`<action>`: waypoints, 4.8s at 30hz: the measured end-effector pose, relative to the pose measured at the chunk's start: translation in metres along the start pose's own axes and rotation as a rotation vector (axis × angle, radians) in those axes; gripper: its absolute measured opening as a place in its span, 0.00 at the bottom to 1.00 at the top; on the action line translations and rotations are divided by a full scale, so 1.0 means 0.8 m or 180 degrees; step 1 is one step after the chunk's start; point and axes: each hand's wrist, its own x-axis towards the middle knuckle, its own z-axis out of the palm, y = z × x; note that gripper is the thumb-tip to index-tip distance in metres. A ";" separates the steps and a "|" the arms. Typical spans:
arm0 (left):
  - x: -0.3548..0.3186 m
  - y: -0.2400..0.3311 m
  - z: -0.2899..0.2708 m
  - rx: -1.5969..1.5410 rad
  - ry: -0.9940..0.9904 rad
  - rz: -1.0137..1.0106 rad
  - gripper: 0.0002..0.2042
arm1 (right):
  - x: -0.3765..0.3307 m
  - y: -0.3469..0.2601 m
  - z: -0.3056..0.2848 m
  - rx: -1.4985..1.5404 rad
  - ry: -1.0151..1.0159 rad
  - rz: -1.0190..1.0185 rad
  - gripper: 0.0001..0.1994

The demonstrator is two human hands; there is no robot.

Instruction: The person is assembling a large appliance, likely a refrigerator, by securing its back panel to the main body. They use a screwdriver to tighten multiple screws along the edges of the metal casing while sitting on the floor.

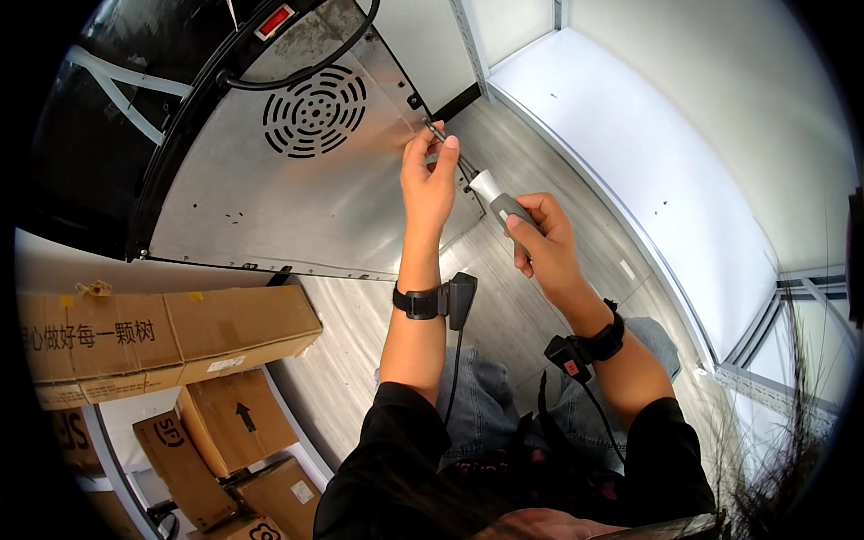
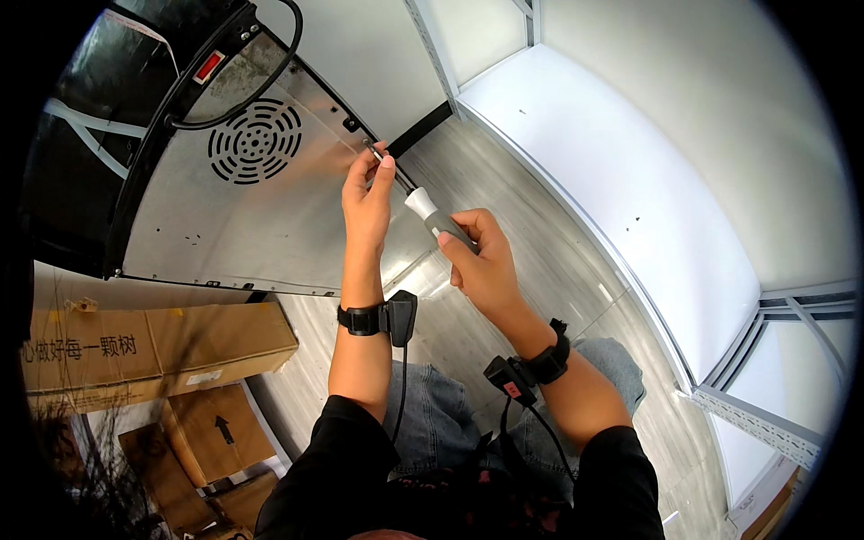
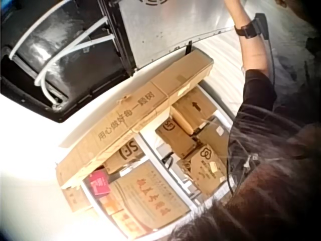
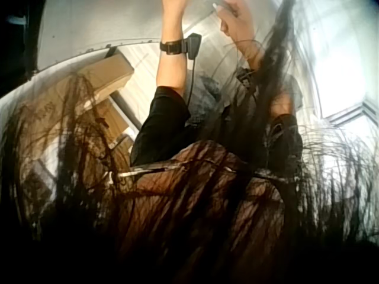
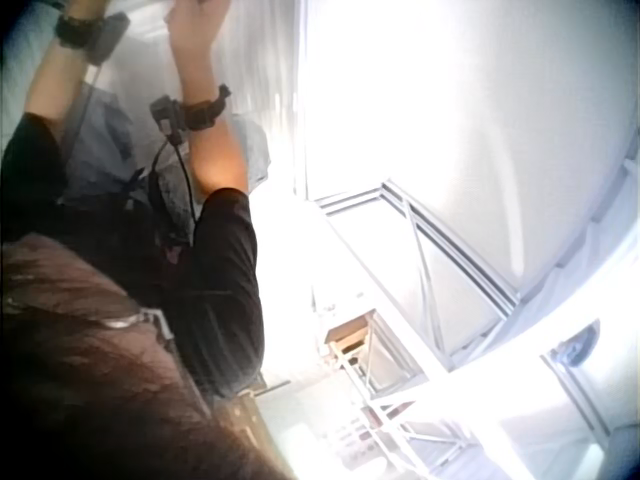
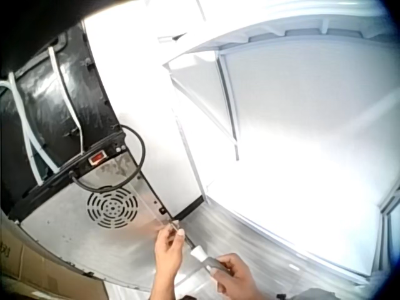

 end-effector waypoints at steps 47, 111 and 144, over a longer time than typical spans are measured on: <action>-0.027 0.042 -0.002 -0.0719 -0.1247 -0.1205 0.10 | 0.000 0.005 0.008 -0.2432 0.0532 -0.2118 0.20; -0.032 0.030 0.003 -0.0684 -0.1048 -0.1228 0.11 | 0.017 0.013 -0.013 -0.0104 -0.0149 -0.0080 0.17; -0.034 0.030 -0.003 -0.0951 -0.1296 -0.1249 0.10 | 0.007 -0.024 -0.008 0.0024 -0.0521 0.0597 0.18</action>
